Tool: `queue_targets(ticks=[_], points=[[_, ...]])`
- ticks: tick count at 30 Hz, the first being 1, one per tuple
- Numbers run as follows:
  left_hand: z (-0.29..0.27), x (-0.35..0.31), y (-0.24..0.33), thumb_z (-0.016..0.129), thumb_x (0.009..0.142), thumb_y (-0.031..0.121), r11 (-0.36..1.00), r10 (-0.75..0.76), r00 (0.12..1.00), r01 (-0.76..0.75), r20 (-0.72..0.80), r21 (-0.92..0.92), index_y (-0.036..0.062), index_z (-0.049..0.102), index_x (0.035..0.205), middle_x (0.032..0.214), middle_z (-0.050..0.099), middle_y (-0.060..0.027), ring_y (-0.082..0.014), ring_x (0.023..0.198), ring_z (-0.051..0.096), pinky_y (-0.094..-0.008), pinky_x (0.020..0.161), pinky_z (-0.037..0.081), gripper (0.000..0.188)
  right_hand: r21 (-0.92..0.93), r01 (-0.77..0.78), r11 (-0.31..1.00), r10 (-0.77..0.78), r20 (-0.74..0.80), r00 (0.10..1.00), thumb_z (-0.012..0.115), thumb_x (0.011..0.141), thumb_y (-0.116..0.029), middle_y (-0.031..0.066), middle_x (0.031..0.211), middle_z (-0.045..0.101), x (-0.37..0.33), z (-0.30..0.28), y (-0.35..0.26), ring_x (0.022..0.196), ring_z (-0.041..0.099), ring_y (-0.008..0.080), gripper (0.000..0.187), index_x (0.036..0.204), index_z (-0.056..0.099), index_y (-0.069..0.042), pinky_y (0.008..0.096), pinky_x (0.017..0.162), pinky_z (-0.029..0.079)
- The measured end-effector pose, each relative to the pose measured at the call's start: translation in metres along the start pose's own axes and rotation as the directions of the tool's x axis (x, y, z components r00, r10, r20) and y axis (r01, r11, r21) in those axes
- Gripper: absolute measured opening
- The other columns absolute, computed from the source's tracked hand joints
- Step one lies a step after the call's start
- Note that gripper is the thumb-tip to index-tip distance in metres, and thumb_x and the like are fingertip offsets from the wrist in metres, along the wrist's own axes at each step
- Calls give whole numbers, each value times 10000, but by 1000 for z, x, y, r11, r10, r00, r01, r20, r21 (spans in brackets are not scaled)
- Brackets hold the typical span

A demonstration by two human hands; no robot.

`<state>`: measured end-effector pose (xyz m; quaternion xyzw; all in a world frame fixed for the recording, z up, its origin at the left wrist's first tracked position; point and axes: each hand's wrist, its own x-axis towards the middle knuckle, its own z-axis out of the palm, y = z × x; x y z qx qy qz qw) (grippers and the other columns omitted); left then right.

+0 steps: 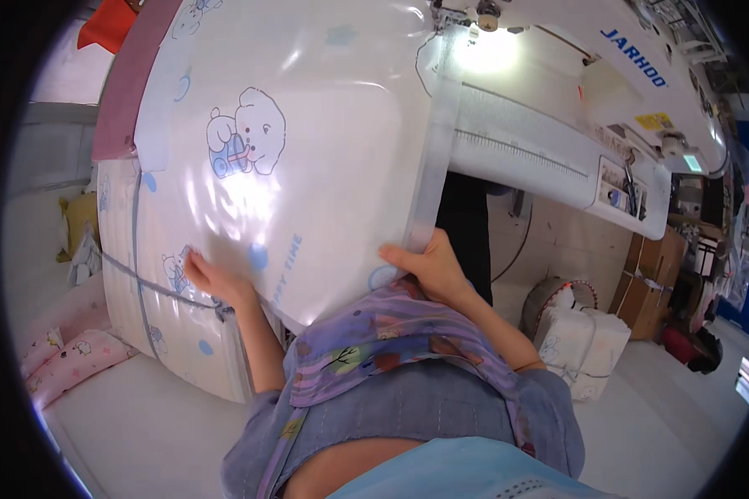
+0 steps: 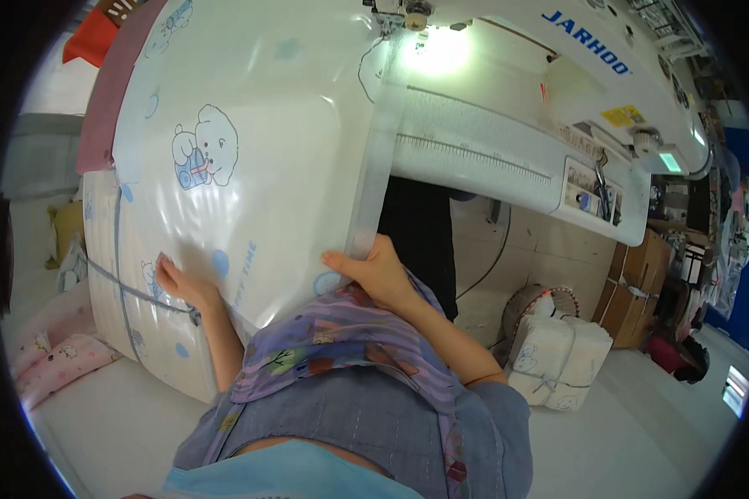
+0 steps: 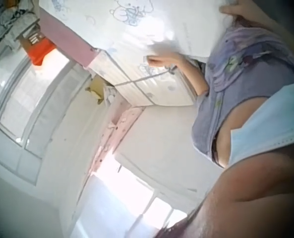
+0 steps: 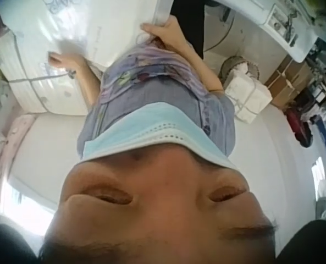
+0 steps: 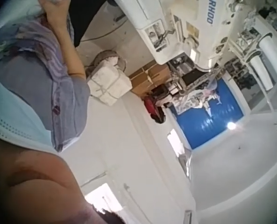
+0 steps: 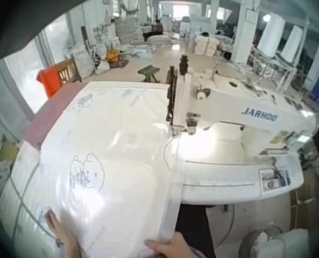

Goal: Sewing the edges of plastic/vinyl covers and organizing bundles in a factory.

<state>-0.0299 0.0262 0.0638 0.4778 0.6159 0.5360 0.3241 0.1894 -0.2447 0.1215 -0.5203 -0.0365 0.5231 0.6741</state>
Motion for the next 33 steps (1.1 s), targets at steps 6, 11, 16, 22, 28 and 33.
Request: queue_targets(ticks=[6, 11, 16, 22, 28, 33], points=[[-52, 6, 0, 522, 1062, 260, 962, 204, 967, -226, 149, 151, -35, 595, 1287, 1257, 649, -153, -280, 1161, 635, -410, 983, 554, 378, 86, -28, 996, 24, 40, 999, 704, 963, -78, 111, 819, 702, -14, 7, 0, 585, 679, 191, 181, 1087, 651, 44, 314, 468, 542], [-68, 8, 19, 544, 1054, 293, 857, 368, 876, -450, 312, 253, -43, 579, 1320, 1309, 637, -169, -292, 1208, 628, -433, 1000, 558, 430, 90, 59, 994, -58, -21, 998, 700, 954, -47, 132, 1042, 702, -21, 4, 10, 834, 717, 199, 393, 1310, 551, 29, 335, 653, 591], [-82, 24, 68, 589, 1039, 315, 974, 128, 901, -36, 416, -222, -63, 570, 1336, 1322, 645, -184, -296, 1195, 652, -450, 994, 578, 481, 36, 254, 966, -251, -84, 964, 692, 942, -19, 121, 1347, 585, -17, 4, 21, 1203, 594, 201, 664, 1515, 355, -10, 365, 1011, 488], [-110, 116, 28, 680, 1004, 258, 827, -368, 807, 511, 461, -235, -52, 597, 1298, 1219, 694, -174, -262, 1061, 714, -378, 879, 643, 435, -193, 367, 910, -387, -73, 919, 674, 944, -3, 105, 1359, 573, -30, 10, 21, 1193, 588, 178, 805, 1619, 240, -55, 344, 1023, 476], [-107, 109, 16, 681, 992, 217, 720, -404, 812, 566, 422, -400, -84, 612, 1244, 1203, 693, -191, -277, 1057, 712, -396, 880, 637, 398, -499, 102, 861, -146, -49, 988, 692, 945, -21, 95, 1304, 645, -39, -1, 14, 1079, 611, 114, 716, 1588, 378, -38, 262, 941, 500], [-88, 116, 8, 670, 1000, 208, 767, -374, 832, 526, 410, -367, -100, 620, 1231, 1191, 691, -197, -279, 1058, 707, -400, 901, 626, 387, -466, 210, 859, -262, -49, 964, 702, 944, -23, 86, 1325, 641, -21, -7, 7, 1058, 601, 93, 672, 1559, 432, -21, 241, 927, 498]])
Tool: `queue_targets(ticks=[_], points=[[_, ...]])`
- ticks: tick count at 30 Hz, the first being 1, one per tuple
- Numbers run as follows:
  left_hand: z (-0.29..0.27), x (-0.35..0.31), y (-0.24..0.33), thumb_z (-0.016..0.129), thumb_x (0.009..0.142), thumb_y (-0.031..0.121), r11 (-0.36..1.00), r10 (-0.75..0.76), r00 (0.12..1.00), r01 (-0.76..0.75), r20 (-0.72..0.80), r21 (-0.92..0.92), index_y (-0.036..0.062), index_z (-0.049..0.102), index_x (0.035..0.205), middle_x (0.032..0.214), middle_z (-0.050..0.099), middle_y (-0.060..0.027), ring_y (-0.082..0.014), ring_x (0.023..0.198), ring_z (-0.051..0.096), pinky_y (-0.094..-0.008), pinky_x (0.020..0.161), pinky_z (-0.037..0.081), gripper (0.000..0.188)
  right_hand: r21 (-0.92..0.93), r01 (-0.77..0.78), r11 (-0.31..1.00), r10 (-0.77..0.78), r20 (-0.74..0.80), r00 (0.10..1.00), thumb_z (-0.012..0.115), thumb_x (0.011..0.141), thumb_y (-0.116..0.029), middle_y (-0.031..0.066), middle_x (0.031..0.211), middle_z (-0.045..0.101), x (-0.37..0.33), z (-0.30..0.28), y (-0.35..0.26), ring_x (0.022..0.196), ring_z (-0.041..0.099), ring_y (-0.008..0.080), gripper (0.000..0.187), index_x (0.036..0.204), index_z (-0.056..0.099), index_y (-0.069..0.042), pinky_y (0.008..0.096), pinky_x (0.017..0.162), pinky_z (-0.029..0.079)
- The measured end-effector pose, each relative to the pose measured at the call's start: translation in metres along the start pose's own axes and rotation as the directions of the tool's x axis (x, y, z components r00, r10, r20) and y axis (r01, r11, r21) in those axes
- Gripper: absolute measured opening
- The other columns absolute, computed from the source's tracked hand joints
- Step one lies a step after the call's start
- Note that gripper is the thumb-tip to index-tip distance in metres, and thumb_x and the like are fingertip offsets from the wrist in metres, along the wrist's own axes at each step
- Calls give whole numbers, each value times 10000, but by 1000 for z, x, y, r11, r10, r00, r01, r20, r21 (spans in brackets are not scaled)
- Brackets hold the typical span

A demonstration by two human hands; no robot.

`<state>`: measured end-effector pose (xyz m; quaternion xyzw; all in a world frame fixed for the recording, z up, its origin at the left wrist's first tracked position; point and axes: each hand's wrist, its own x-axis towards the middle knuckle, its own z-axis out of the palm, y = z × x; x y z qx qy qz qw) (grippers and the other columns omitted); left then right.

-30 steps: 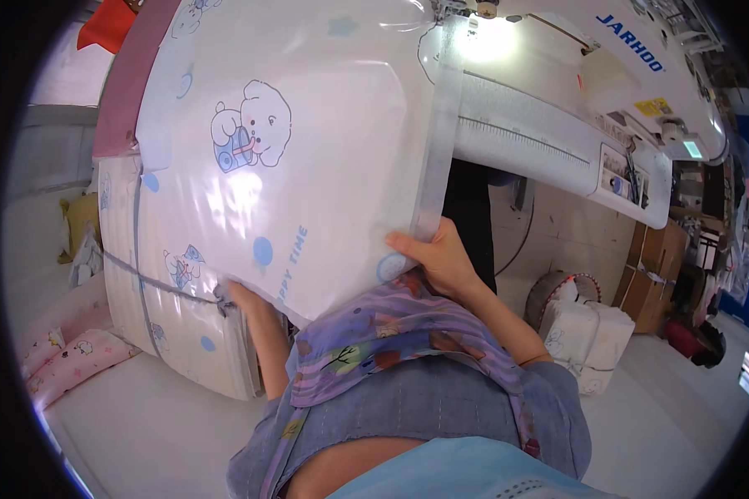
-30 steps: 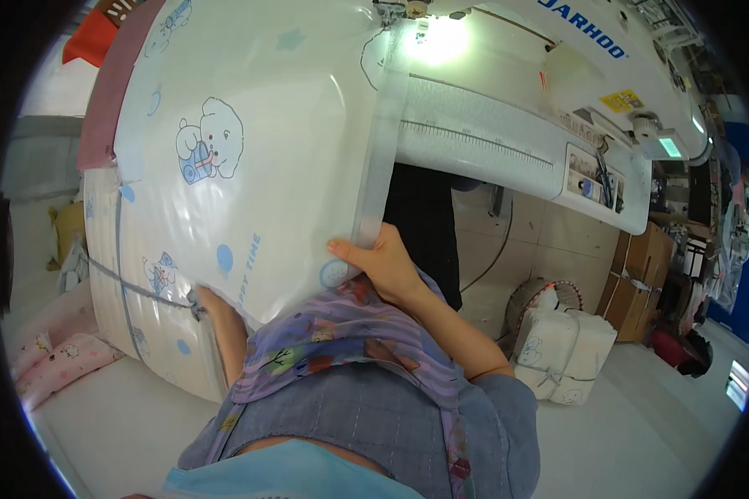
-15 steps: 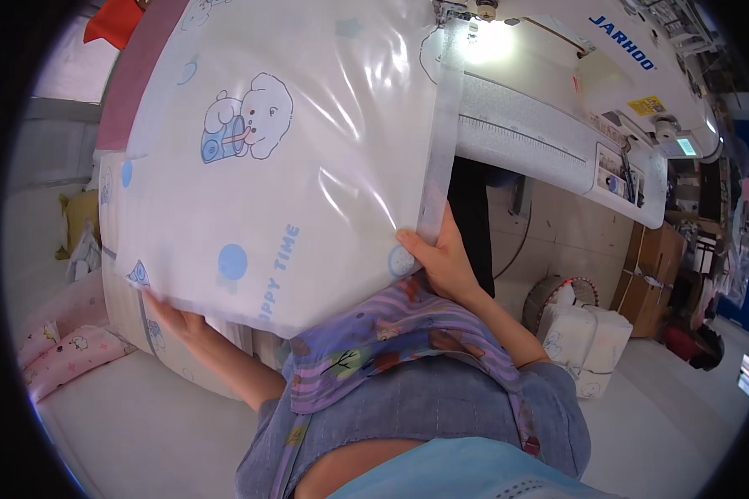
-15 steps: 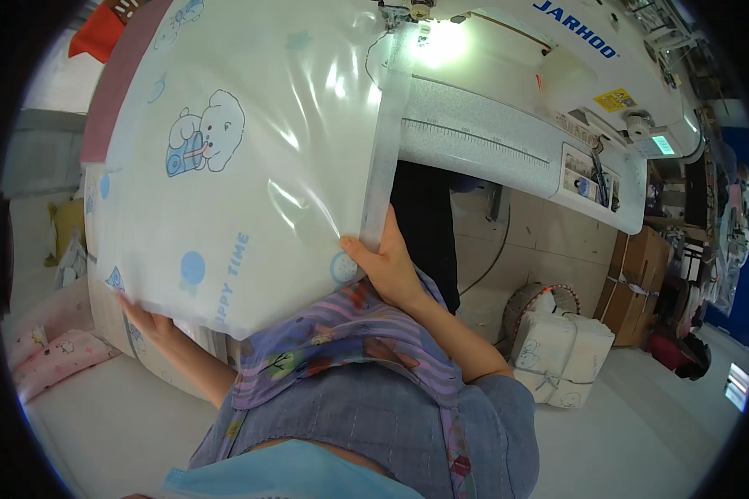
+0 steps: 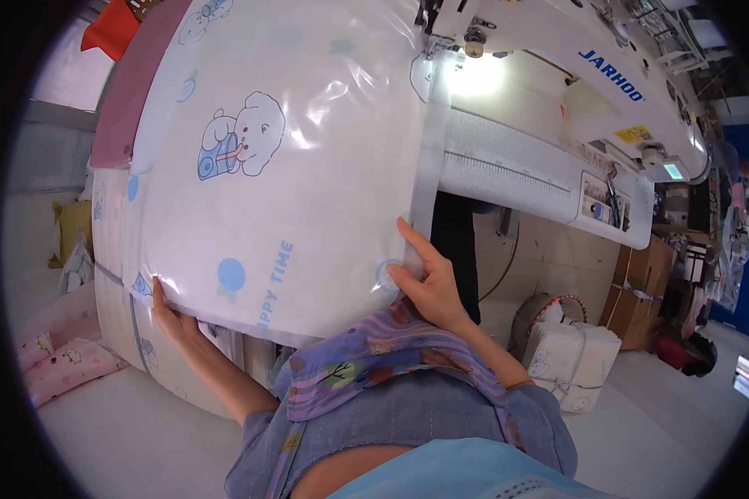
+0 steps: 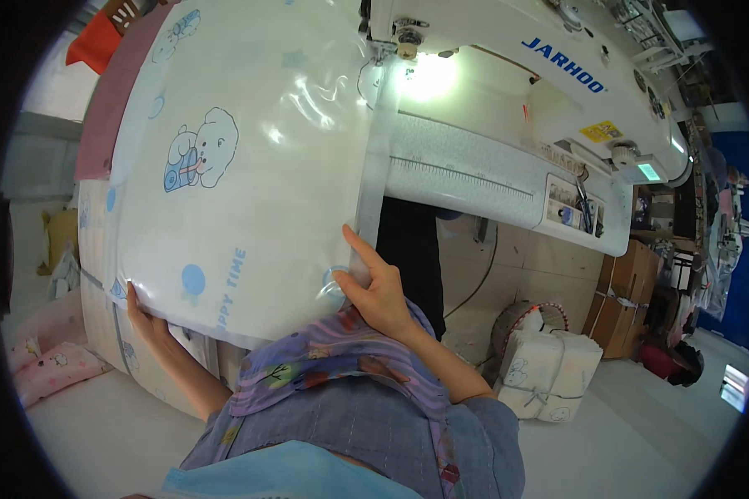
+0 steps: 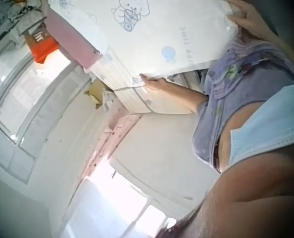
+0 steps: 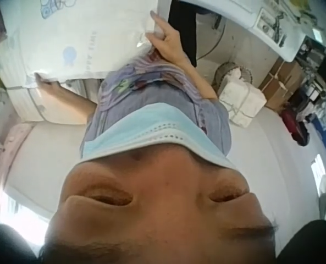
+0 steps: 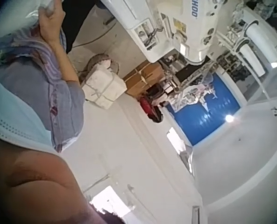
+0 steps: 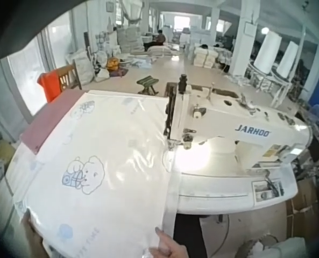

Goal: Sewing the edges of plastic/vinyl covers and organizing bundles in a factory.

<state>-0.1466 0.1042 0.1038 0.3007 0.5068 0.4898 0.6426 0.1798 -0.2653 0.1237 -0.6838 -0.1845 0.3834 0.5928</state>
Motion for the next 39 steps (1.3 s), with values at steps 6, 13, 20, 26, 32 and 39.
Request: queue_targets(ticks=[6, 13, 20, 26, 32, 39], points=[[37, 22, -12, 700, 984, 171, 1000, 6, 998, -8, 66, 22, -115, 645, 1175, 1159, 700, -184, -272, 1030, 712, -384, 893, 624, 349, 99, -39, 994, 41, -15, 999, 704, 936, 0, 72, 1270, 667, 33, -12, -11, 1088, 600, 87, 634, 1530, 481, -18, 255, 948, 499], [89, 61, -22, 706, 977, 155, 986, 66, 997, -72, 42, 151, -112, 641, 1212, 1161, 711, -194, -273, 1032, 715, -369, 894, 610, 362, 95, 84, 992, -79, -63, 995, 708, 914, 28, 56, 1272, 666, 60, -18, -21, 1116, 607, 93, 634, 1514, 508, -20, 265, 991, 482], [137, 96, -36, 757, 927, 68, 957, 169, 977, -195, 132, 216, -118, 680, 1142, 1132, 723, -166, -231, 1006, 717, -327, 887, 593, 294, -180, 83, 980, -100, -86, 991, 726, 911, -56, 81, 1102, 733, 89, -37, -40, 982, 637, 70, 625, 1502, 525, -34, 249, 878, 508], [188, 104, -38, 767, 928, 109, 852, 294, 915, -382, 278, 358, -95, 707, 1101, 1035, 725, -101, -170, 943, 673, -283, 823, 534, 273, -654, 133, 744, -168, 8, 986, 706, 950, -302, 92, 553, 563, 109, -69, -83, 536, 581, 231, 470, 1400, 658, -175, 352, 620, 476], [231, 124, -31, 792, 914, 245, 410, 486, 738, -666, 468, 623, -134, 717, 1053, 948, 737, -105, -143, 863, 637, -304, 799, 513, 411, -874, 161, 459, -206, 71, 976, 704, 948, -326, 135, 973, 721, 141, -79, -110, 781, 684, 264, 351, 1245, 738, -141, 414, 694, 513], [283, 161, -30, 793, 849, 473, -66, 533, 654, -601, 537, 797, -91, 628, 771, 717, 643, -256, -325, 665, 644, -447, 680, 513, 593, -871, 456, 182, -646, 244, 724, 730, 919, -349, 126, 1399, 588, 178, -89, -82, 1293, 545, 352, 382, 1247, 728, -154, 533, 1099, 396]])
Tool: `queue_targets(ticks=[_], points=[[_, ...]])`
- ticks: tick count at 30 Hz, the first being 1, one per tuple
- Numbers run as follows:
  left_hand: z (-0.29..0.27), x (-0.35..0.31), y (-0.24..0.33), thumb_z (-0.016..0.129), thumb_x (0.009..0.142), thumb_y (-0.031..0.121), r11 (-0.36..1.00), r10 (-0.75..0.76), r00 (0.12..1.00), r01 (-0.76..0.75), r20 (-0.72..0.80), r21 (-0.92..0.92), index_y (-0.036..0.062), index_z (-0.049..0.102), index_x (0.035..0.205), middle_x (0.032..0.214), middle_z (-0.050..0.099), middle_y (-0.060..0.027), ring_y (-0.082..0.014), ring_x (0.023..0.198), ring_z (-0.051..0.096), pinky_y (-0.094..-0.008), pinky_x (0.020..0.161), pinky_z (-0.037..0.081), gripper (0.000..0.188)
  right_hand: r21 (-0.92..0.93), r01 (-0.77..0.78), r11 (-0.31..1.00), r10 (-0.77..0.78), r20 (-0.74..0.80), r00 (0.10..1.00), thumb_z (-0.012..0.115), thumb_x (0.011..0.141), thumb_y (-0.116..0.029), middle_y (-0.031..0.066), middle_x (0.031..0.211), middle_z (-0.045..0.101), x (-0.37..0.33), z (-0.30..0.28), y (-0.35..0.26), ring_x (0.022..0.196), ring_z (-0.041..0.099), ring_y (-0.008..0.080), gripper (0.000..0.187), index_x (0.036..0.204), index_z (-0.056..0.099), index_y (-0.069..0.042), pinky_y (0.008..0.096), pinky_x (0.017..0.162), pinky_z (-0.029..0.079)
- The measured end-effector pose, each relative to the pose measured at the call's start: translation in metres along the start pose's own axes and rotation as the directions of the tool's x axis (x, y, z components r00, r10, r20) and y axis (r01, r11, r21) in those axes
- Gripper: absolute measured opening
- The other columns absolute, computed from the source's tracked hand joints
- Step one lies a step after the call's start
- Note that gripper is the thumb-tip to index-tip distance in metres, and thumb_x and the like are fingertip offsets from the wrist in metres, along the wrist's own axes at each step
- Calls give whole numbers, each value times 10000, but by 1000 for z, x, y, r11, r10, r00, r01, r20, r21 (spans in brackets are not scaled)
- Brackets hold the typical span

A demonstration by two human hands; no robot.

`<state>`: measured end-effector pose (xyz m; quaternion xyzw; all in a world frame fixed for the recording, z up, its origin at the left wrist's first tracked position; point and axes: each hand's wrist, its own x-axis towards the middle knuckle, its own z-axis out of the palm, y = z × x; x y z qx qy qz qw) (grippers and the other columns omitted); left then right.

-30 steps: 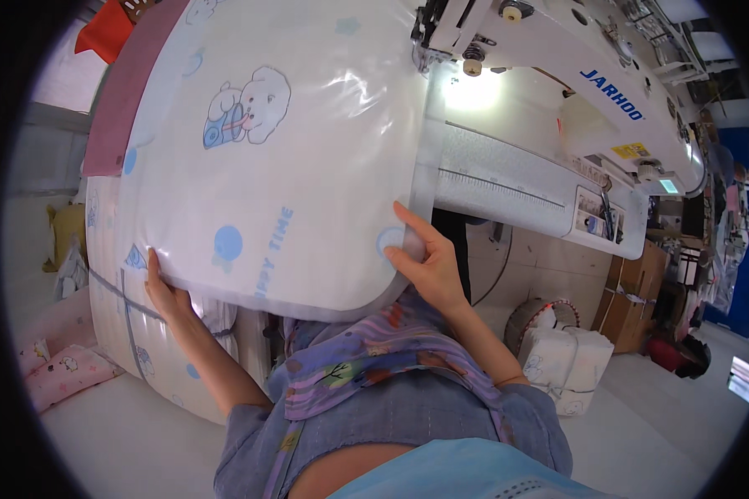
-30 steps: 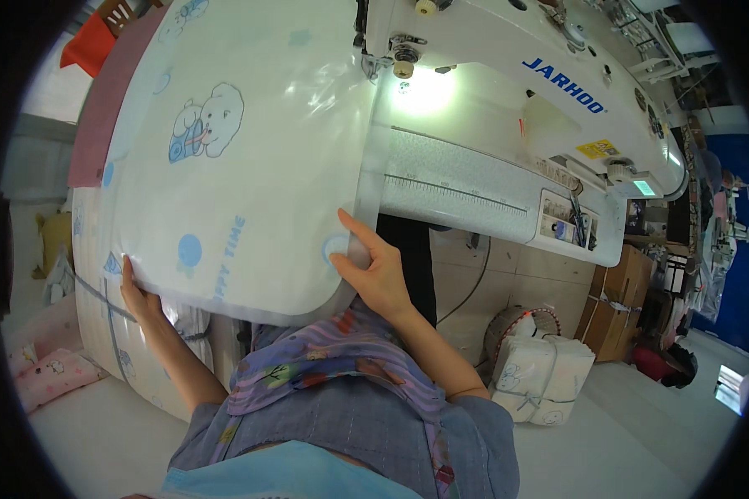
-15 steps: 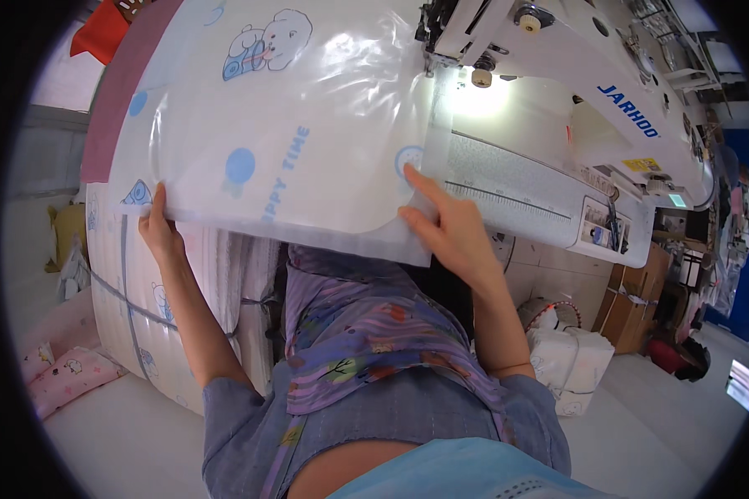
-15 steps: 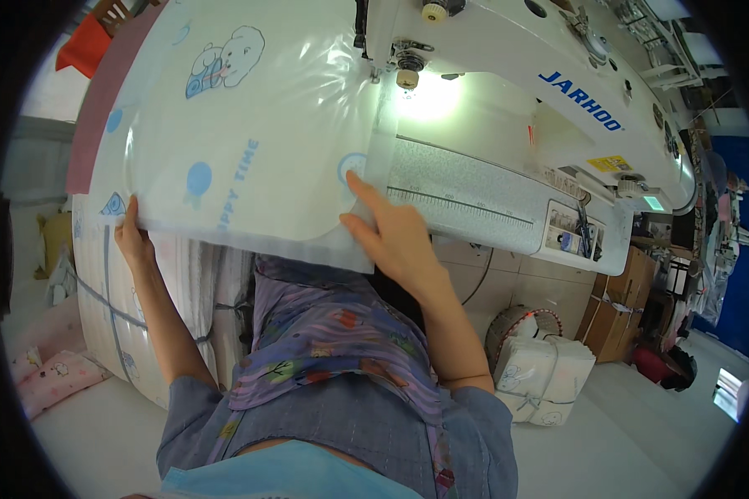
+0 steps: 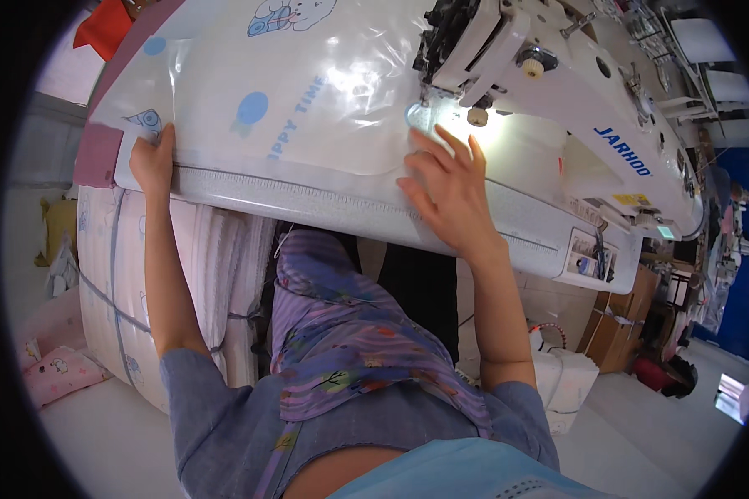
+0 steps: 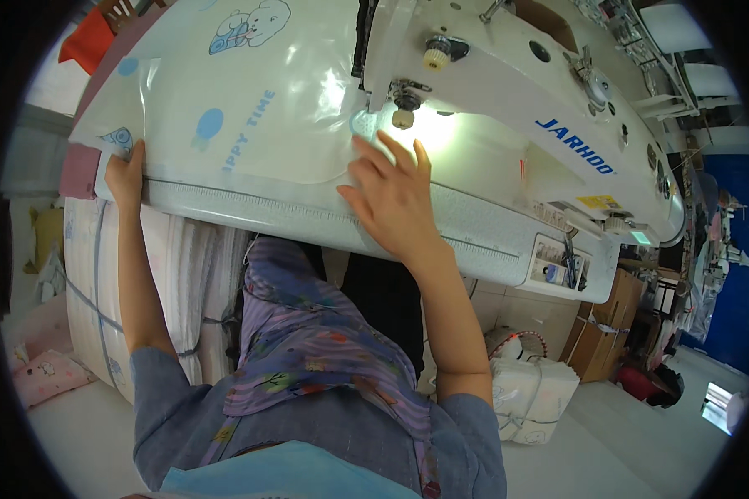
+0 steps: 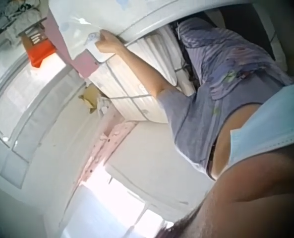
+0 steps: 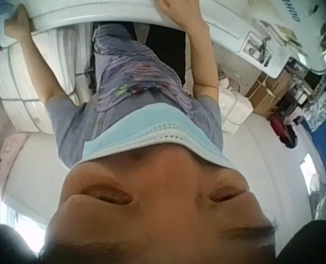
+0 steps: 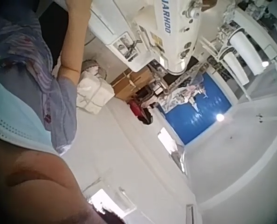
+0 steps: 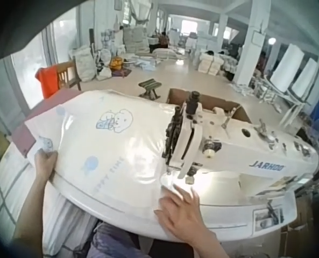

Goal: Sewing the edges of plastic/vinyl covers and organizing bundles in a factory.

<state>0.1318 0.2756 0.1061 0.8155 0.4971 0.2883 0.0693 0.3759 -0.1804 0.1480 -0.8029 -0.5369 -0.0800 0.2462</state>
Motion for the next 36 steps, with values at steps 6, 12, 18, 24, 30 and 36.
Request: queue_targets(ticks=[6, 12, 18, 24, 30, 36], points=[[14, 10, 18, 760, 883, 435, 995, 73, 997, -72, -17, 67, -71, 612, 751, 743, 664, -275, -470, 717, 656, -505, 679, 508, 543, -49, -103, 993, 105, 46, 993, 733, 906, -447, 72, 1445, 539, 4, 11, -14, 1377, 461, 342, 583, 1442, 600, -258, 758, 1160, 151], [-5, -39, 5, 742, 910, 396, 979, 168, 984, -159, -65, 130, -79, 589, 719, 711, 632, -295, -471, 683, 643, -514, 651, 497, 535, -151, -148, 977, 152, 13, 988, 718, 908, -489, 85, 1494, 490, 3, 15, -3, 1414, 408, 352, 585, 1438, 609, -267, 767, 1147, 157], [-58, -179, 23, 733, 966, 279, 963, 31, 995, -5, 93, -269, -111, 705, 886, 732, 701, -187, -238, 658, 635, -430, 648, 513, 399, -143, -216, 966, 210, -57, 976, 677, 952, -464, 108, 1511, 474, 1, 12, 6, 1411, 406, 368, 534, 1436, 612, -246, 788, 1127, 139], [-86, -332, 65, 707, 1002, 238, 871, -133, 970, 212, 202, -444, -89, 582, 1353, 1202, 707, -151, -260, 1060, 657, -356, 922, 518, 496, 396, -460, 795, 365, 294, 883, 717, 958, -241, 169, 1232, 667, -45, 4, -61, 1194, 610, 346, 338, 1233, 697, -44, 400, 1072, 454], [-86, -347, 92, 606, 1049, 365, -86, -140, 185, 976, 973, -198, 3, 631, 1253, 1124, 701, -100, -181, 987, 653, -324, 901, 519, 416, 813, -448, -372, 138, 525, 840, 724, 963, -119, 101, 1197, 719, -74, 103, -116, 1120, 659, 191, 334, 1263, 652, 11, 344, 964, 523], [-90, -175, 219, 695, 957, 265, 571, 793, 393, -217, 465, -791, 71, 669, 1203, 1134, 679, -127, -320, 1071, 644, -420, 935, 525, 314, 826, -478, -298, 388, 562, 730, 739, 943, -106, 63, 1090, 729, -56, 108, -148, 1006, 653, 142, 285, 1178, 697, 49, 320, 890, 531]])
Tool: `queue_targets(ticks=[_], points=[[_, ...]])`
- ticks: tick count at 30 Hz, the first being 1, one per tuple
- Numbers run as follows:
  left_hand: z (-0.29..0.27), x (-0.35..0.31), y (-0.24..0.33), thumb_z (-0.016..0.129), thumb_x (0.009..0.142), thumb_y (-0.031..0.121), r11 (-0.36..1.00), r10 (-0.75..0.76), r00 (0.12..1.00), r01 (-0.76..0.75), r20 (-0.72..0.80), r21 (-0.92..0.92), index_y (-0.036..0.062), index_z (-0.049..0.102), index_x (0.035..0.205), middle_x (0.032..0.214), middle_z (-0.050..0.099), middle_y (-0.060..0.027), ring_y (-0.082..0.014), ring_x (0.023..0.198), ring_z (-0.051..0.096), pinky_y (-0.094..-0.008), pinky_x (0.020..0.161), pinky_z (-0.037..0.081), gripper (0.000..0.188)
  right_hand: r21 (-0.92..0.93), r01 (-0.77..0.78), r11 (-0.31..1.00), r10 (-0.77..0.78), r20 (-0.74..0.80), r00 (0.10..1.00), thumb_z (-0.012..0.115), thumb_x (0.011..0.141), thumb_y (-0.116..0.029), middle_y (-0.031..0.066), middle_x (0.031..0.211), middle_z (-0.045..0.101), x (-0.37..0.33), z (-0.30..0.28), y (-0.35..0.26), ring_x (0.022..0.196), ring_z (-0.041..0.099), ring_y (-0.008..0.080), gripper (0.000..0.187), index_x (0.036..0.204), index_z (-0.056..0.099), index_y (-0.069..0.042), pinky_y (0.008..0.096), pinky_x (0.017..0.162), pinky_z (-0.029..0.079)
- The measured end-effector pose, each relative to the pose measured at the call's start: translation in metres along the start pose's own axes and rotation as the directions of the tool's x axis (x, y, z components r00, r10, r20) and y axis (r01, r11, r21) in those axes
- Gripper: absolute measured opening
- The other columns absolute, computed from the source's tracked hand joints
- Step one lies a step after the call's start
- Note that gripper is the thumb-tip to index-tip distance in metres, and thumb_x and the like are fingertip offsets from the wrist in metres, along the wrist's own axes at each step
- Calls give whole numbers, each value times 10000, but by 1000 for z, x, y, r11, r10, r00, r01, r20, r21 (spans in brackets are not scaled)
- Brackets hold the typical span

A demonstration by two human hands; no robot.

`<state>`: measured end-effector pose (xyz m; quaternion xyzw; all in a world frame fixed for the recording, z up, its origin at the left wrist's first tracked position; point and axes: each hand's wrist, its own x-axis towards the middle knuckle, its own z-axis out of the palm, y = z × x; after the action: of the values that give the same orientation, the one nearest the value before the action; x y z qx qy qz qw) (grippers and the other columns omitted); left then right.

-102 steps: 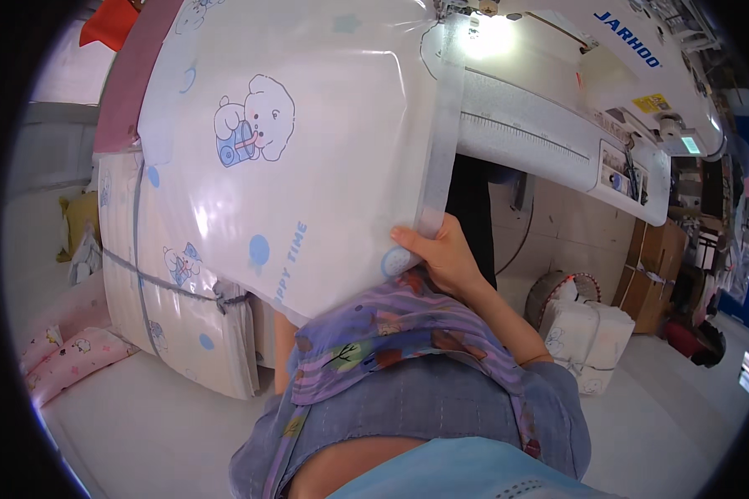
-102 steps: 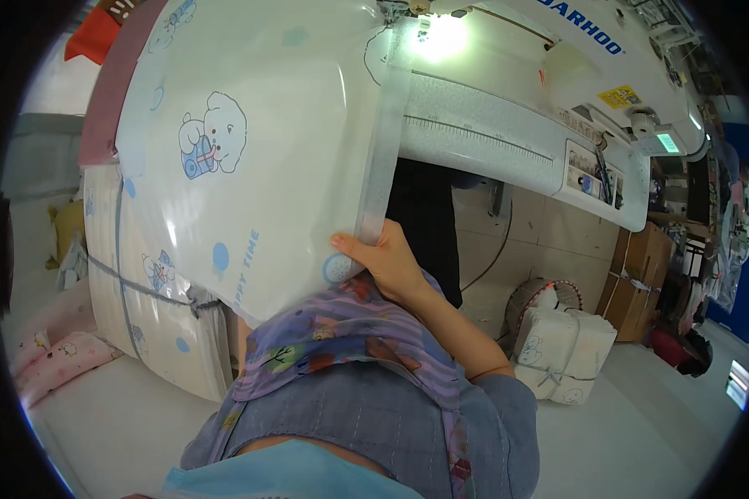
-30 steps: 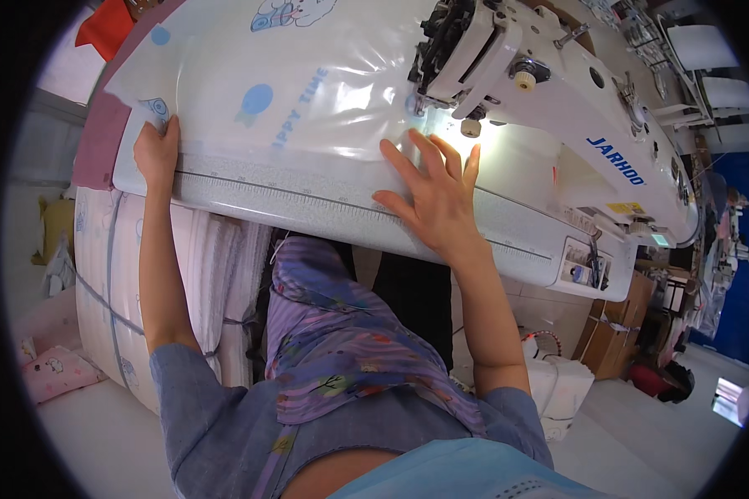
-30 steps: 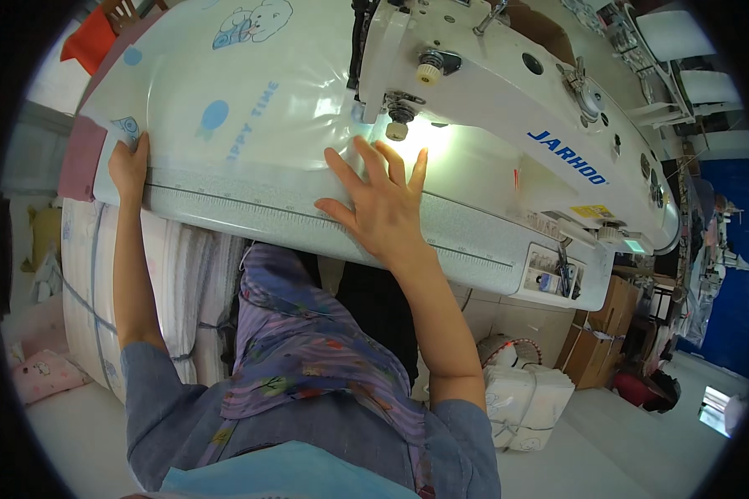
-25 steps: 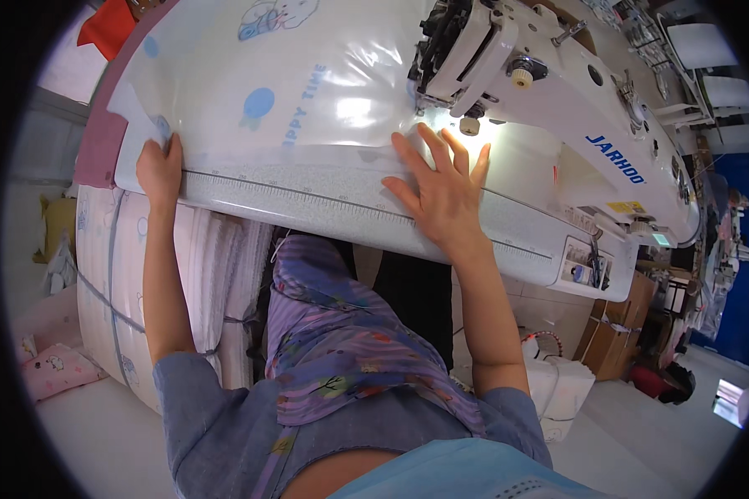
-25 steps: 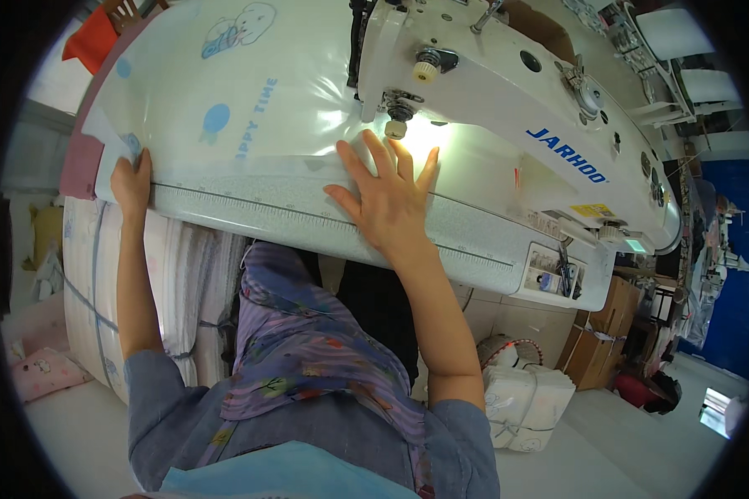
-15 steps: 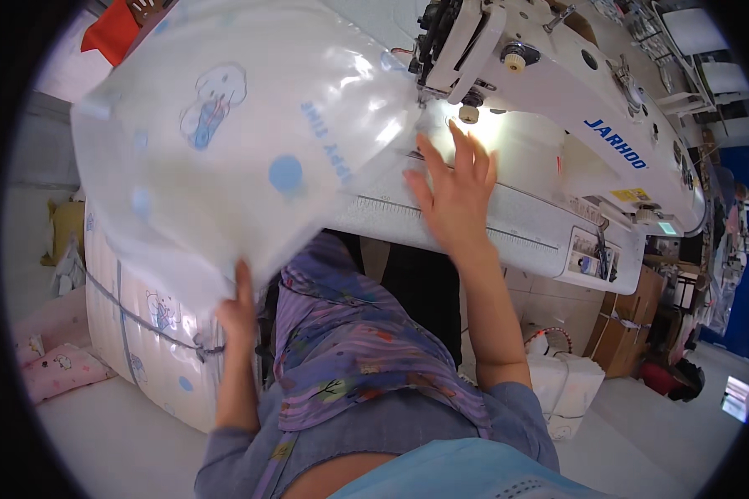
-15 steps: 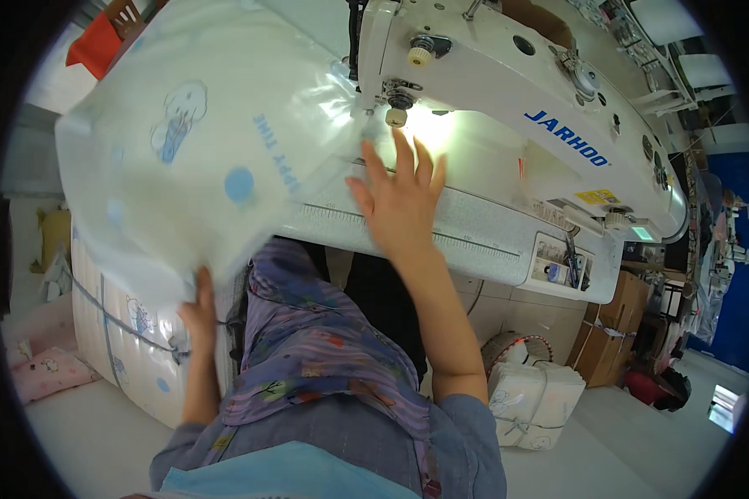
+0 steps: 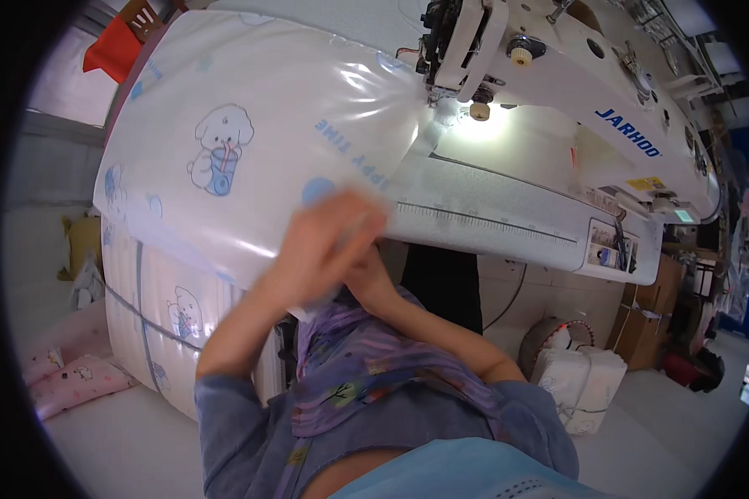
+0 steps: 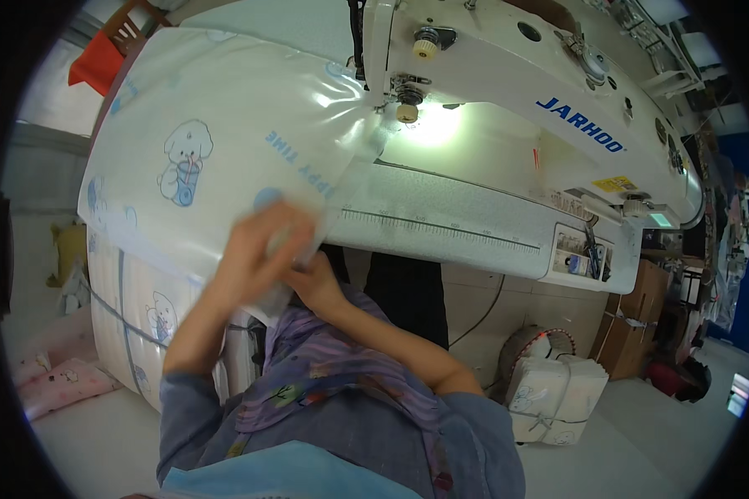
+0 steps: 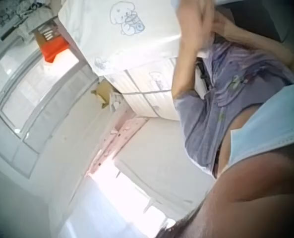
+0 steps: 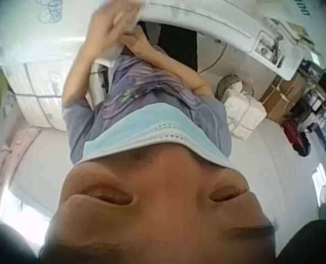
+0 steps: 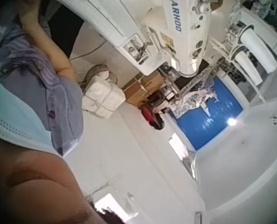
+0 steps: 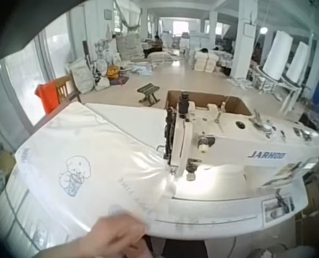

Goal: Sewing the edges of plastic/vinyl covers and organizing bundles in a factory.

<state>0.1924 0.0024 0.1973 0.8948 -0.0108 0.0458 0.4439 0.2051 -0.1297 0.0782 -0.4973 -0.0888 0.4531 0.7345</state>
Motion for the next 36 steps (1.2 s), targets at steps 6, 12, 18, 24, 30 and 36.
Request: queue_targets(ticks=[6, 12, 18, 24, 30, 36], points=[[23, 68, -58, 750, 884, 409, 801, 216, 971, -119, -98, 587, 152, 651, 1329, 1342, 583, -89, -310, 1364, 486, -548, 1171, 358, 523, -148, 40, 988, -55, -96, 994, 673, 984, -62, 108, 1231, 673, -57, -27, -20, 1138, 640, 193, 464, 1406, 508, 40, 342, 994, 517], [34, 64, -48, 756, 849, 521, 791, 186, 978, -95, -90, 605, 190, 632, 1374, 1382, 554, -96, -323, 1388, 459, -625, 1187, 303, 632, 56, -4, 998, 12, -156, 988, 639, 1011, -59, 108, 1213, 694, -76, -29, -28, 1072, 664, 151, 394, 1380, 539, 36, 309, 935, 535], [35, 70, -45, 754, 844, 536, 780, 196, 978, -112, -71, 615, 175, 630, 1376, 1366, 560, -103, -320, 1377, 463, -596, 1186, 321, 655, -46, -114, 992, 106, -147, 983, 662, 1002, -68, 88, 1118, 740, -79, -43, -23, 950, 687, 123, 248, 1228, 668, 35, 283, 824, 552], [37, 71, -41, 743, 858, 528, 779, 208, 977, -134, -51, 613, 167, 630, 1376, 1367, 566, -109, -314, 1352, 481, -568, 1181, 340, 642, 67, -127, 990, 136, -146, 980, 640, 1003, -49, 85, 1154, 714, -76, -44, -25, 981, 668, 124, 314, 1304, 613, 37, 289, 859, 542], [34, 82, -52, 720, 893, 480, 755, 253, 966, -158, -60, 636, 146, 651, 1345, 1329, 589, -105, -305, 1320, 508, -525, 1170, 369, 567, -147, 95, 985, -114, -125, 986, 538, 1043, -55, 90, 1316, 593, -54, -39, -41, 1161, 572, 139, 432, 1453, 431, 27, 301, 1005, 476], [25, 65, -54, 754, 887, 276, 801, 319, 948, -260, -17, 539, 128, 650, 1330, 1296, 622, -121, -341, 1254, 563, -497, 1121, 438, 478, -158, 51, 986, -69, -108, 992, 544, 1065, -94, 64, 1224, 650, -71, -39, -39, 1087, 592, 103, 343, 1381, 525, 37, 270, 973, 474]])
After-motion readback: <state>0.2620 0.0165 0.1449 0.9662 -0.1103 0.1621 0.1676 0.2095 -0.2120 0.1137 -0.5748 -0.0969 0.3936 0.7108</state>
